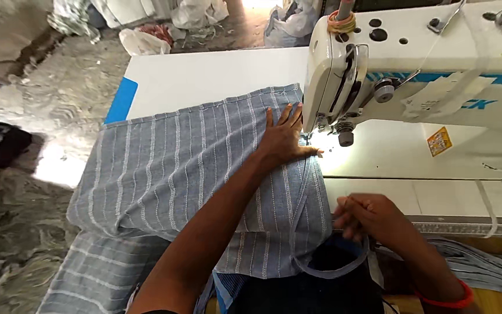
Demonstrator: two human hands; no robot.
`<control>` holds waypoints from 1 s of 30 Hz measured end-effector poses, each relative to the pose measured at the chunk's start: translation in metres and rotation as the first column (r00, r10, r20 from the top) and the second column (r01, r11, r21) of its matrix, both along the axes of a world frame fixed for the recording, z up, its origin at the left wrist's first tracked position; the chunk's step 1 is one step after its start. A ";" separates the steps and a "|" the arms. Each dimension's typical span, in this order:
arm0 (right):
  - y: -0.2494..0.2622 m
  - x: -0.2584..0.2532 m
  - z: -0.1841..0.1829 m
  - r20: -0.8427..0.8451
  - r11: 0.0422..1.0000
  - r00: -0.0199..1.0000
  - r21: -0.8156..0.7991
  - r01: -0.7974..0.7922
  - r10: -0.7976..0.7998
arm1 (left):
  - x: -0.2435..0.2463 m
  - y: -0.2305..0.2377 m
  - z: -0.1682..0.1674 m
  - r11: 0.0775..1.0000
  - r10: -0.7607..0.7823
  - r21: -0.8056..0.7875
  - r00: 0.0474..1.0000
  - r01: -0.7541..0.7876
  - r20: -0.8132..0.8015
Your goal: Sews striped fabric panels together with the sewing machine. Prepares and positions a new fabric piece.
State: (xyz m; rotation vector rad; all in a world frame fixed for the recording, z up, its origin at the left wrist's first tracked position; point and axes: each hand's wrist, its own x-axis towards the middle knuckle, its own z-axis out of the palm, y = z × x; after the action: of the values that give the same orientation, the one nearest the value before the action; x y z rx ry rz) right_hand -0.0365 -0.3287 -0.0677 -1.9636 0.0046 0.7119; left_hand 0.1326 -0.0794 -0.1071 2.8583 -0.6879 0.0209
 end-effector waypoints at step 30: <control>0.166 -0.025 0.042 0.805 0.988 0.582 -0.030 -0.151 0.114 | -0.205 0.205 0.253 0.424 0.176 -0.875 0.969 -0.236 -0.176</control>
State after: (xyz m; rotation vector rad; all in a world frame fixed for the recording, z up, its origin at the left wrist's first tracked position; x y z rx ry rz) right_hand -0.0615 -0.1632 -0.0256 -2.0970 -0.7236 -0.1666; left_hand -0.0720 0.1260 0.1454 1.8377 -0.1666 0.2606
